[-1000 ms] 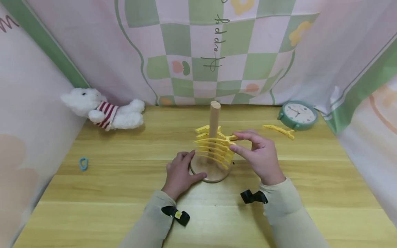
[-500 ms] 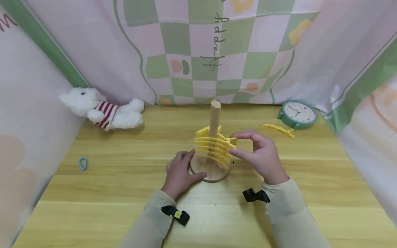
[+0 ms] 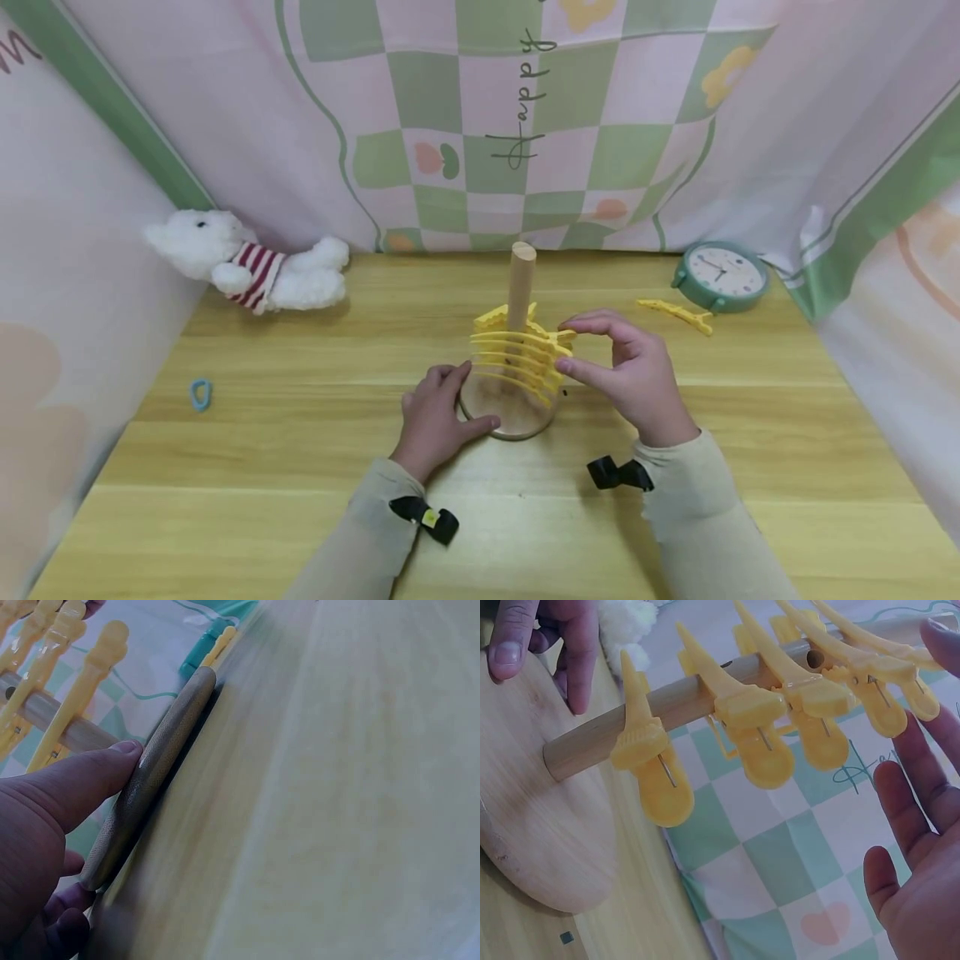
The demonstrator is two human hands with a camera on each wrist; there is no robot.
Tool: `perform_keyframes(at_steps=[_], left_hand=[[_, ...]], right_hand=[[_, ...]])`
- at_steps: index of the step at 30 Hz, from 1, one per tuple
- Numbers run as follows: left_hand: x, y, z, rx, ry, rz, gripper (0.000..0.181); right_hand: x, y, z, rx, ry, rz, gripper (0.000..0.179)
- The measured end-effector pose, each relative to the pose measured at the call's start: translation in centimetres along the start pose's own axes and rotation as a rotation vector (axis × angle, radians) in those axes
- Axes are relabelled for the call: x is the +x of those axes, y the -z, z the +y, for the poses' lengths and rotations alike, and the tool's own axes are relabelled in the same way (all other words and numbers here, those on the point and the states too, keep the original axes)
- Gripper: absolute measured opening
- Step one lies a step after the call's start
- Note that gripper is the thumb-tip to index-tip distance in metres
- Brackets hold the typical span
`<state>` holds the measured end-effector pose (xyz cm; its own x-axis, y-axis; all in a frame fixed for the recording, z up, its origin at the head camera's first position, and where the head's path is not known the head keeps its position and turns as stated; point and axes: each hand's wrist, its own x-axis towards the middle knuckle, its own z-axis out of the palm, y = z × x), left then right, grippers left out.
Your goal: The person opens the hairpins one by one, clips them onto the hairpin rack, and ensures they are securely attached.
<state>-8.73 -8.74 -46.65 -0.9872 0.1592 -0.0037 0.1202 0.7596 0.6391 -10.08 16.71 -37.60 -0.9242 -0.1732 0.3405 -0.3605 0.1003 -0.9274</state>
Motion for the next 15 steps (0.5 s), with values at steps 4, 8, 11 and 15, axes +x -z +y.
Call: perform_keyframes(at_steps=[4, 8, 11, 15], left_hand=[[0.0, 0.0, 0.0, 0.0, -0.002, -0.002, 0.093], [0.0, 0.0, 0.0, -0.001, -0.007, 0.001, 0.093], [0.0, 0.0, 0.0, -0.004, -0.007, 0.002, 0.093], [-0.1, 0.0, 0.0, -0.008, 0.0, 0.001, 0.093]], right_hand=[[0.1, 0.2, 0.3, 0.035, 0.047, -0.002, 0.039], [0.1, 0.6, 0.8, 0.092, 0.125, 0.011, 0.039], [0.2, 0.9, 1.1, 0.107, 0.14, 0.044, 0.033], [0.3, 1.5, 1.4, 0.098, 0.128, 0.098, 0.023]])
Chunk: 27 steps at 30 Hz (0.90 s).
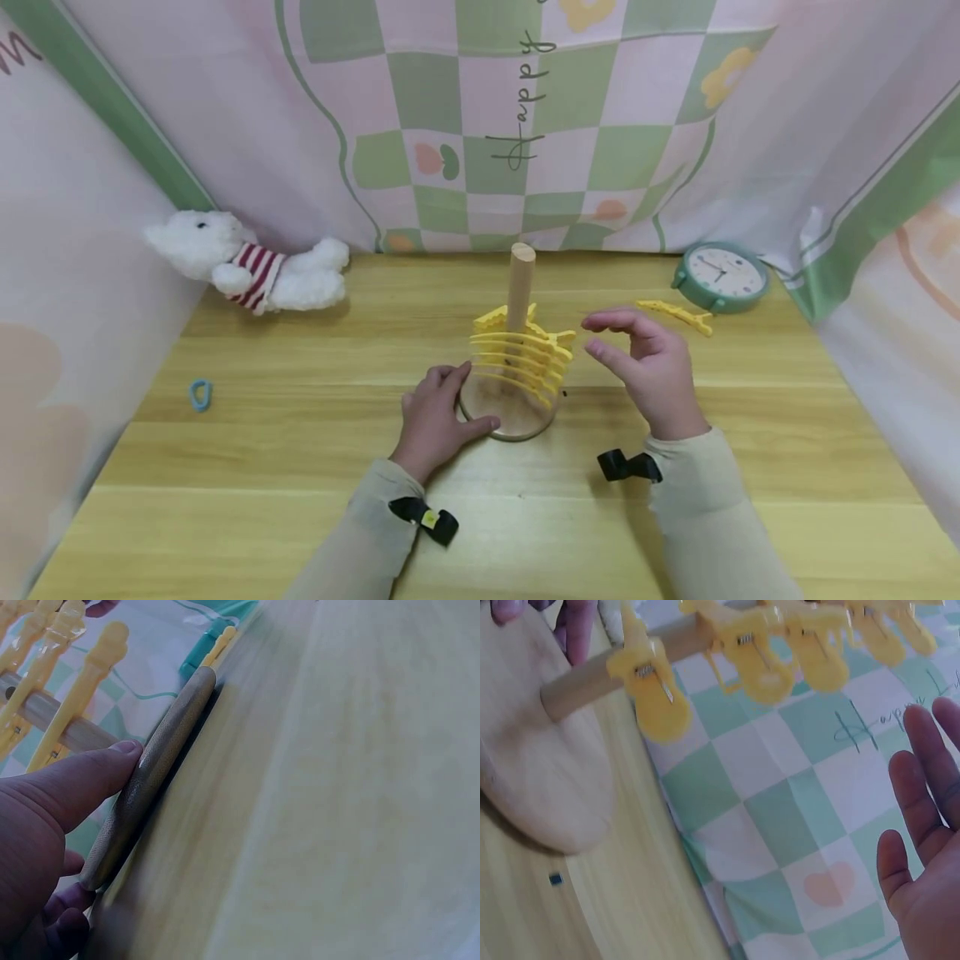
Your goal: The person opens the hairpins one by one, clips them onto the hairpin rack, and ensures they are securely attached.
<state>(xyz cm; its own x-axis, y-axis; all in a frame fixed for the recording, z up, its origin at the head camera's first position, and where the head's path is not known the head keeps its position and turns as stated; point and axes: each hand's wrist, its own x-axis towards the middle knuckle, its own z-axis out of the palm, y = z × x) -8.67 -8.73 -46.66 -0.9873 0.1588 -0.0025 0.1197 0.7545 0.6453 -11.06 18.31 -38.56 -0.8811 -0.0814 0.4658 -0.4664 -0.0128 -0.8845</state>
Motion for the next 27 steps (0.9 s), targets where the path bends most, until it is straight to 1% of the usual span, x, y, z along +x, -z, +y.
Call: perform_keyframes(at_steps=[4, 7, 10, 18, 21, 27], left_hand=[[0.0, 0.0, 0.0, 0.002, -0.003, 0.002, 0.093], [0.0, -0.1, -0.1, 0.003, -0.006, 0.003, 0.093], [0.1, -0.2, -0.2, -0.005, -0.007, 0.007, 0.093], [0.1, -0.2, -0.2, -0.012, -0.006, 0.005, 0.093], [0.0, -0.1, -0.1, -0.012, -0.008, 0.007, 0.093], [-0.1, 0.0, 0.0, -0.014, -0.013, 0.01, 0.093]], right_hand=[[0.1, 0.7, 0.5, -0.021, -0.007, 0.056, 0.018], [0.2, 1.1, 0.9, -0.048, -0.032, 0.108, 0.017], [0.2, 1.5, 1.1, -0.096, -0.073, 0.157, 0.02], [0.3, 3.0, 2.0, -0.266, -0.193, 0.263, 0.025], [0.3, 3.7, 2.5, -0.273, -0.236, 0.31, 0.025], [0.5, 5.5, 3.7, -0.231, -0.302, 0.408, 0.024]])
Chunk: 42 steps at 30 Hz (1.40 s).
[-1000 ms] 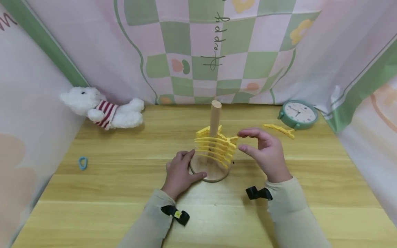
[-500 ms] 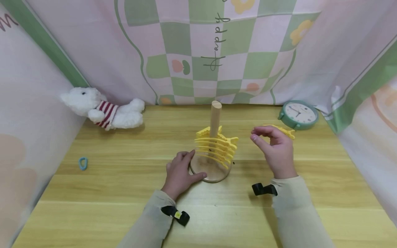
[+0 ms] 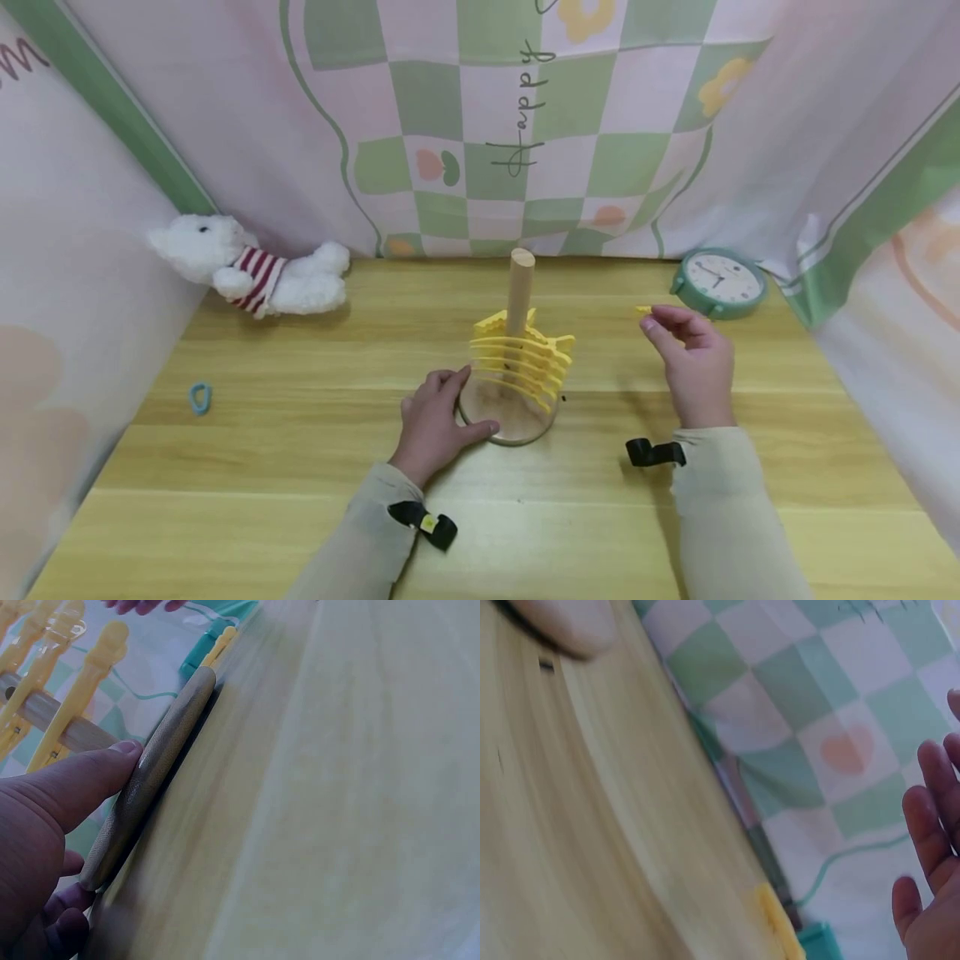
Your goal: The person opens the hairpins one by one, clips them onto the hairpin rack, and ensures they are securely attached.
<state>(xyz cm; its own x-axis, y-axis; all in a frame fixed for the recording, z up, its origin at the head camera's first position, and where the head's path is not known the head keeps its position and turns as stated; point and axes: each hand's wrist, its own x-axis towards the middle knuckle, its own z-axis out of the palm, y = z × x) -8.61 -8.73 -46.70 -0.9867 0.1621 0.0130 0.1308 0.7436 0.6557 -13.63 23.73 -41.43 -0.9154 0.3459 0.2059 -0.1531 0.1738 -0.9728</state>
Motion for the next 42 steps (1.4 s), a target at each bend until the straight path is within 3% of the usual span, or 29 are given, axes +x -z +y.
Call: perform_keyframes(at_steps=[3, 11, 17, 24, 28, 37, 42], left_hand=[[0.0, 0.0, 0.0, -0.001, 0.0, 0.001, 0.093], [0.0, -0.1, -0.1, -0.005, 0.006, -0.001, 0.093], [0.0, -0.1, -0.1, -0.005, 0.005, 0.004, 0.093], [0.0, -0.1, -0.1, -0.007, 0.006, 0.002, 0.094], [0.0, -0.1, -0.1, -0.008, 0.008, 0.002, 0.094], [0.0, -0.1, 0.0, -0.001, 0.009, 0.001, 0.093], [0.0, -0.1, 0.0, -0.006, 0.013, -0.001, 0.093]], right_hand=[[0.6, 0.7, 0.9, 0.012, -0.054, 0.045, 0.025], [1.5, 2.7, 3.1, -0.204, -0.206, 0.137, 0.04], [2.1, 4.0, 4.0, -0.15, -0.337, 0.205, 0.05], [2.6, 5.9, 5.2, 0.015, -0.392, 0.295, 0.055], [2.7, 6.2, 5.5, -0.018, -0.38, 0.243, 0.058], [4.0, 7.5, 6.7, -0.345, -0.327, 0.04, 0.069], [5.0, 8.4, 7.1, -0.475, -0.263, -0.04, 0.064]])
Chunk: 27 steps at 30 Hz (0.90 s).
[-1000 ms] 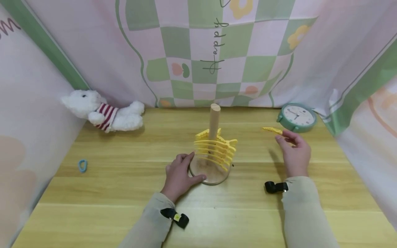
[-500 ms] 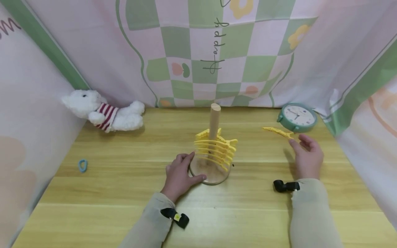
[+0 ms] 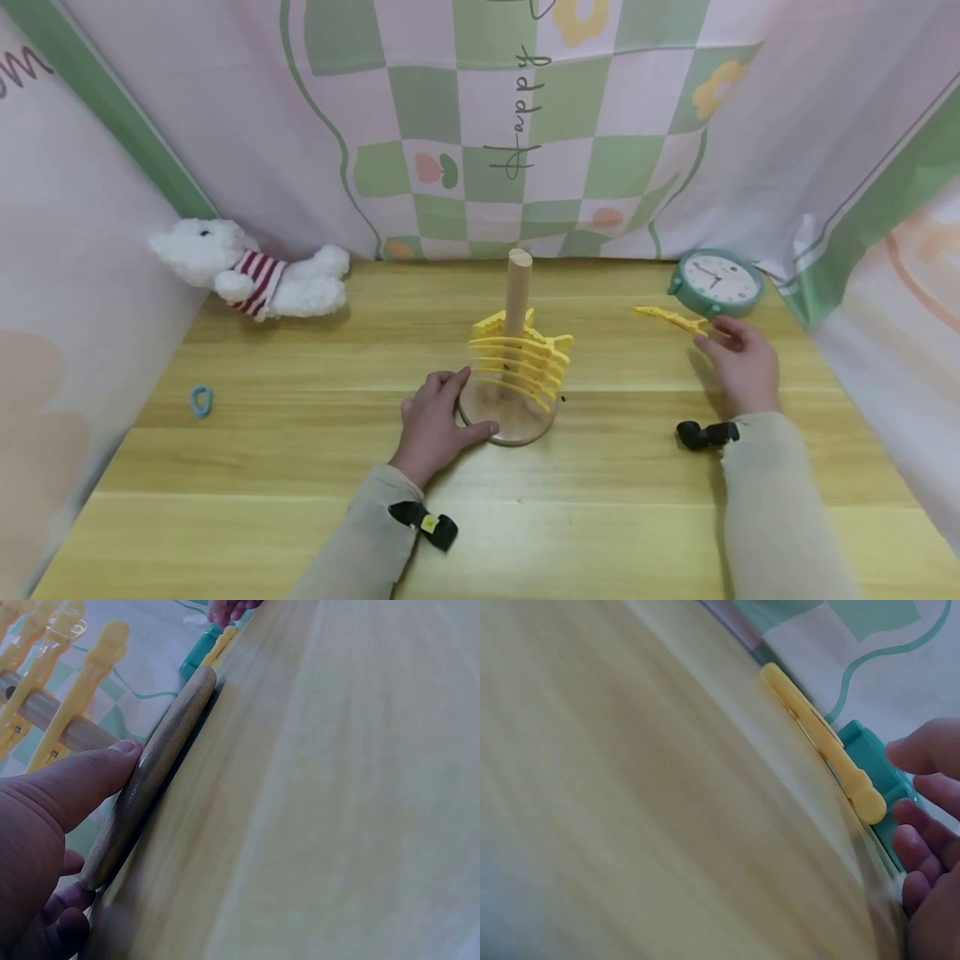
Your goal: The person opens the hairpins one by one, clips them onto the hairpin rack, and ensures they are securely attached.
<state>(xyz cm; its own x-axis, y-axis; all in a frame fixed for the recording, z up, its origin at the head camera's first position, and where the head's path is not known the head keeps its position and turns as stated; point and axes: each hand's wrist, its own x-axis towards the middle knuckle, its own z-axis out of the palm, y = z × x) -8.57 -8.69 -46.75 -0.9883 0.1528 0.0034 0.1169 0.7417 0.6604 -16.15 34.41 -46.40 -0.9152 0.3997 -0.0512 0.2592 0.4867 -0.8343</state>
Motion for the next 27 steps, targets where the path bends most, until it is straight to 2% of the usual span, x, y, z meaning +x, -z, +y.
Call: perform_keyframes(at_steps=[6, 14, 18, 27], left_hand=[[0.0, 0.0, -0.1, 0.003, 0.005, -0.001, 0.094], [0.1, -0.2, -0.1, 0.002, 0.013, -0.008, 0.093], [0.1, -0.2, -0.1, -0.001, 0.009, -0.005, 0.094], [0.0, -0.1, 0.0, -0.002, 0.006, -0.001, 0.093]], right_hand=[[1.0, 0.8, 0.0, -0.159, 0.119, -0.121, 0.064], [2.5, 1.9, 0.0, -0.243, 0.182, -0.279, 0.071], [2.9, 2.1, -0.1, -0.272, 0.198, -0.304, 0.069], [2.7, 1.9, -0.3, -0.313, 0.207, -0.3, 0.065]])
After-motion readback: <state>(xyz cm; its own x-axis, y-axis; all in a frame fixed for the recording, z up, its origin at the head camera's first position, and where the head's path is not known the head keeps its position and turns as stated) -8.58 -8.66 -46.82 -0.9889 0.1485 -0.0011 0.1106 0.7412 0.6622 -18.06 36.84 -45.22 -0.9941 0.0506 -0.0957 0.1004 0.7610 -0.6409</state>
